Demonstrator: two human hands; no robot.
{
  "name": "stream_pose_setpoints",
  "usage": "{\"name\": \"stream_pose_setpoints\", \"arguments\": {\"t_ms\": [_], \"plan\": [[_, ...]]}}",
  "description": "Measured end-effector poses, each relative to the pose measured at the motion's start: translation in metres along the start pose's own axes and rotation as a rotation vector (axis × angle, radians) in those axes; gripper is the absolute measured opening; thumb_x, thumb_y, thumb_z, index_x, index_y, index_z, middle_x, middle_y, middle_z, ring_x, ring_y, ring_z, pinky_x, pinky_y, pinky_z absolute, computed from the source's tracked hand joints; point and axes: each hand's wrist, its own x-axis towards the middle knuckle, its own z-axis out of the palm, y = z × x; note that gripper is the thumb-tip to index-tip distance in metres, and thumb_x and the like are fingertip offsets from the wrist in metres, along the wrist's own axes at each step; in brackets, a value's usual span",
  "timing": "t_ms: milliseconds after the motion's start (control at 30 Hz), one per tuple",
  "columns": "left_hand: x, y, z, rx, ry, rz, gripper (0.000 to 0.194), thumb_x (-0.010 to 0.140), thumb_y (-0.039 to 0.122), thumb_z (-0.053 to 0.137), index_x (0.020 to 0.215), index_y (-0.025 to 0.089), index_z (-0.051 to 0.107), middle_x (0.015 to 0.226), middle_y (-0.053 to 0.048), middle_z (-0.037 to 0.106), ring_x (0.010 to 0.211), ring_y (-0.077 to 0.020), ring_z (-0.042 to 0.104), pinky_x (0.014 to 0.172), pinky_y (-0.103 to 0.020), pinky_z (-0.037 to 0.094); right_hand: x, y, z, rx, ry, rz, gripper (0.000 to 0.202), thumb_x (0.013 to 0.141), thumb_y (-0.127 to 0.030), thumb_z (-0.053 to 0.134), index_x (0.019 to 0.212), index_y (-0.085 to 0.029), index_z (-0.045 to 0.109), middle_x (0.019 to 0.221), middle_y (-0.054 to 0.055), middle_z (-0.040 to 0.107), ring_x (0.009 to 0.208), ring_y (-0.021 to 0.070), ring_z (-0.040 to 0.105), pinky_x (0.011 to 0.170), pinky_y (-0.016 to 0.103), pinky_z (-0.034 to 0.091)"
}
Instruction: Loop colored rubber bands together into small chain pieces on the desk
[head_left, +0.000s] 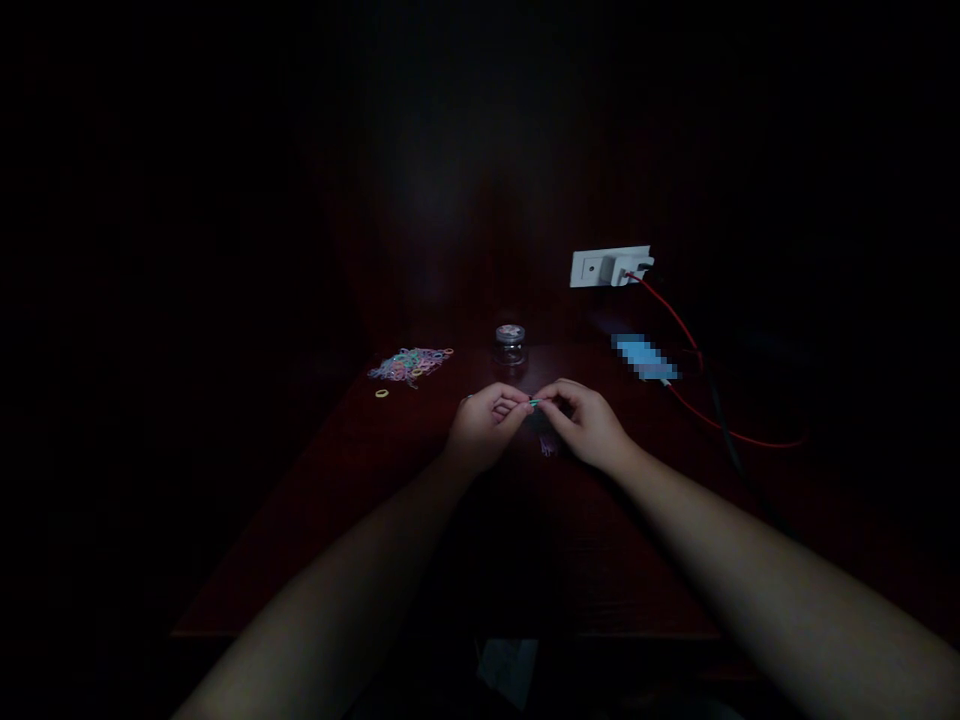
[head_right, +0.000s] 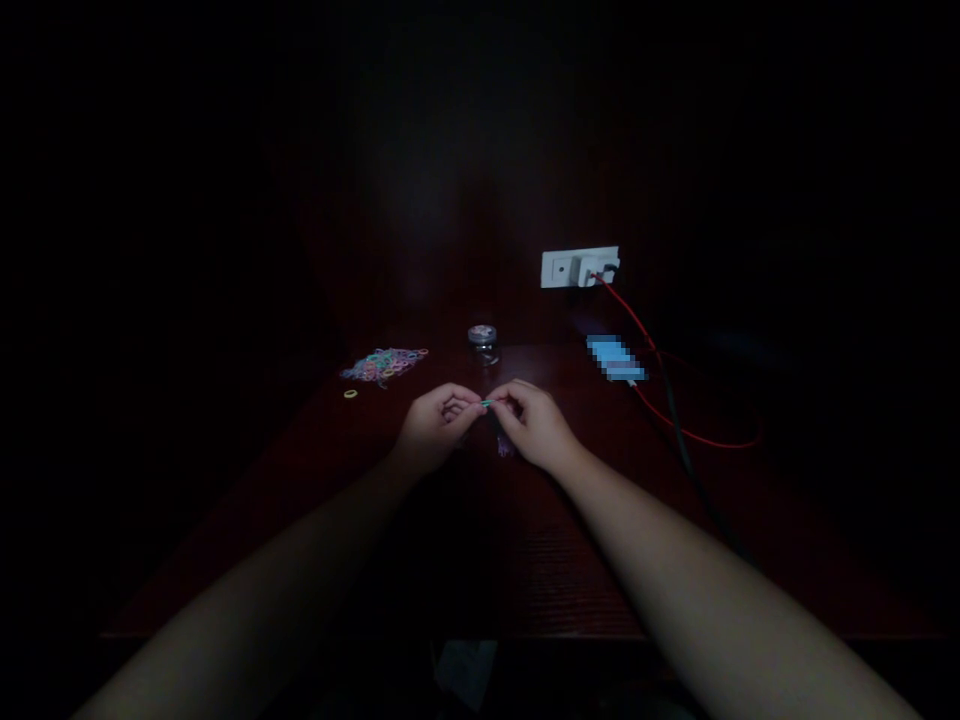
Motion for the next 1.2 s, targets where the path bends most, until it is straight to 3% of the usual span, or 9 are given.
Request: {"name": "stream_pose_setpoints", "arguments": {"t_ms": [100, 267, 400, 667, 767, 900, 1200], "plan": [[-0.001, 0.001, 0.000, 0.008, -0.007, 0.006, 0.014, 0.078, 0.028, 0.067, 0.084, 0.015, 0.063, 0.075, -0.002, 0.068, 0.067, -0.0112, 0.063, 0.059, -0.021, 0.050, 0.000, -0.001, 0.000, -0.009, -0.014, 0.006, 0.016, 0.089, -0.025, 0.052, 0.085, -0.017, 0.066, 0.082, 0.004, 0.064, 0.074, 0.0152, 0.058, 0.062, 0.025, 0.042], [-0.001, 0.000, -0.001, 0.012, -0.052, 0.022, 0.026, 0.078, 0.023, 0.066, 0.102, 0.015, 0.063, 0.083, -0.004, 0.069, 0.071, -0.0107, 0.063, 0.061, -0.020, 0.050, 0.000, 0.000, 0.000, -0.016, -0.010, 0.022, 0.018, 0.090, -0.027, 0.051, 0.086, -0.017, 0.066, 0.081, 0.004, 0.065, 0.074, 0.0152, 0.058, 0.066, 0.026, 0.043], [-0.001, -0.001, -0.001, 0.055, -0.067, 0.026, 0.014, 0.080, 0.023, 0.064, 0.091, 0.015, 0.067, 0.083, -0.005, 0.070, 0.072, -0.0115, 0.064, 0.063, -0.022, 0.051, 0.001, 0.003, 0.000, -0.022, -0.001, 0.052, 0.018, 0.089, -0.027, 0.051, 0.084, -0.017, 0.065, 0.080, 0.004, 0.065, 0.074, 0.0154, 0.059, 0.065, 0.026, 0.043], [-0.001, -0.003, -0.001, 0.052, -0.048, 0.026, 0.017, 0.079, 0.027, 0.067, 0.091, 0.015, 0.066, 0.082, -0.004, 0.070, 0.070, -0.0115, 0.063, 0.061, -0.021, 0.051, 0.002, 0.001, -0.003, -0.028, -0.019, 0.001, 0.017, 0.088, -0.025, 0.053, 0.087, -0.016, 0.067, 0.082, 0.005, 0.067, 0.074, 0.0152, 0.060, 0.067, 0.026, 0.045], [0.000, -0.006, 0.000, 0.051, -0.031, 0.017, 0.018, 0.080, 0.028, 0.065, 0.092, 0.015, 0.066, 0.080, -0.004, 0.069, 0.069, -0.0109, 0.062, 0.059, -0.020, 0.050, 0.007, 0.017, -0.015, -0.150, 0.020, -0.012, 0.016, 0.086, -0.024, 0.055, 0.084, -0.017, 0.069, 0.083, 0.005, 0.067, 0.076, 0.0161, 0.061, 0.070, 0.027, 0.045], [0.001, -0.007, -0.001, 0.020, -0.021, 0.006, 0.018, 0.080, 0.028, 0.065, 0.092, 0.014, 0.066, 0.079, -0.004, 0.069, 0.067, -0.0105, 0.062, 0.058, -0.020, 0.049, 0.013, 0.045, -0.032, -0.341, 0.138, 0.153, 0.015, 0.083, -0.025, 0.058, 0.085, -0.018, 0.071, 0.087, 0.005, 0.067, 0.081, 0.0180, 0.061, 0.075, 0.030, 0.046], [0.004, -0.005, -0.009, 0.001, 0.023, 0.015, 0.017, 0.083, 0.027, 0.059, 0.093, 0.014, 0.064, 0.079, -0.005, 0.070, 0.067, -0.0115, 0.064, 0.060, -0.021, 0.050, 0.015, 0.052, -0.030, -0.599, 0.032, 0.248, 0.013, 0.081, -0.027, 0.058, 0.080, -0.019, 0.069, 0.085, 0.006, 0.067, 0.076, 0.0184, 0.060, 0.070, 0.030, 0.042]]}}
